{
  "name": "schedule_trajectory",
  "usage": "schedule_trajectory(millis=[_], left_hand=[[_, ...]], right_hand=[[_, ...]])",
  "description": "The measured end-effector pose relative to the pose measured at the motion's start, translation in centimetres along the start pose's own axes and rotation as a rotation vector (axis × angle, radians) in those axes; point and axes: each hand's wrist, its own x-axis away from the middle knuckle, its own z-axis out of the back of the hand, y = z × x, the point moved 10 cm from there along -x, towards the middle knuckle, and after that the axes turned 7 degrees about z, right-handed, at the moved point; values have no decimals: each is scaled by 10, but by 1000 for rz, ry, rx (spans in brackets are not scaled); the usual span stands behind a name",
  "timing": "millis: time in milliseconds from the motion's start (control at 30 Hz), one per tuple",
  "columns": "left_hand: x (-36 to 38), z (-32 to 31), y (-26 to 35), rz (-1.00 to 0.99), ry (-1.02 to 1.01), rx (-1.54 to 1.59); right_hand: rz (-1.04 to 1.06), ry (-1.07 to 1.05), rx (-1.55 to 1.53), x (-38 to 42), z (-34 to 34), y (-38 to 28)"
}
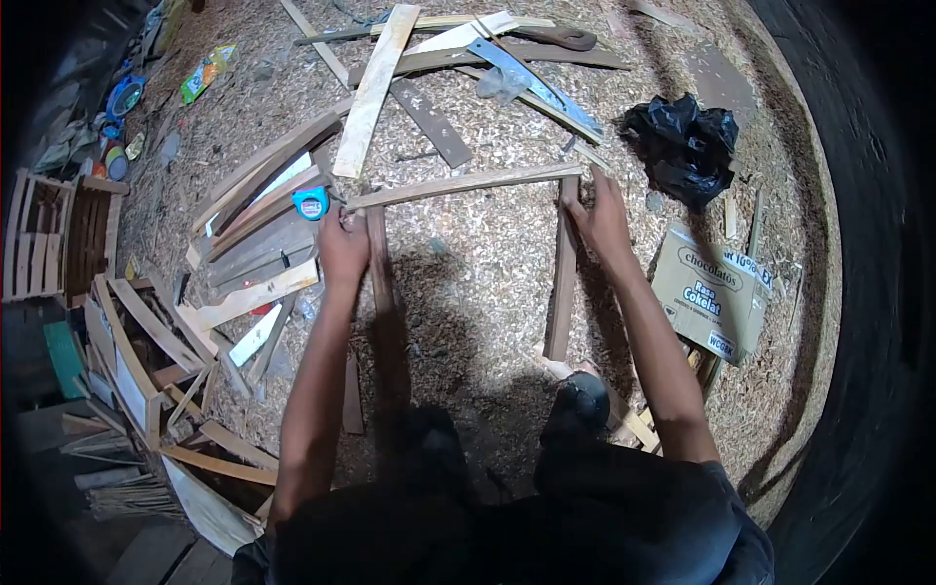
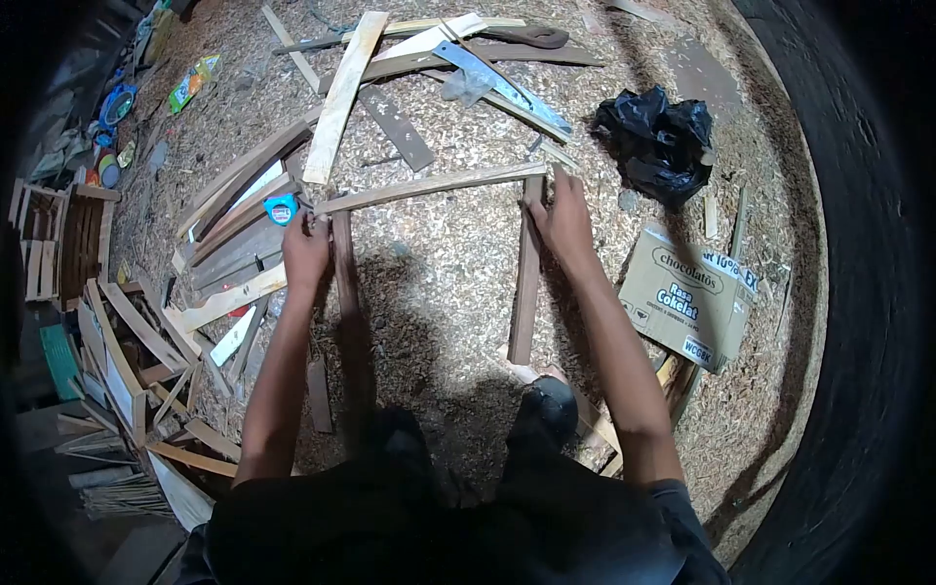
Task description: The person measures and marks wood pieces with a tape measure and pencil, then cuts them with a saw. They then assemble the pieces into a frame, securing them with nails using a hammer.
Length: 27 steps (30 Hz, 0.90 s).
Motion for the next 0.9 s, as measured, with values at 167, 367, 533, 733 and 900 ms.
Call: schedule_trajectory(millis=[167, 367, 533, 733, 900], left_hand=[[-33, -17, -28, 136, -28, 6], [-33, -22, -31, 178, -5, 31], [-39, -33, -46, 214, -37, 104], [-42, -57, -75, 421, -124, 359], [-51, -72, -89, 413, -126, 527]], right_hand=[[-169, -64, -1, -11, -21, 11], [-224, -121, -38, -4, -32, 19], [-193, -157, 7, -7, -26, 21], [-180, -107, 8, -2, -15, 26], [-178, 159, -116, -5, -6, 38]])
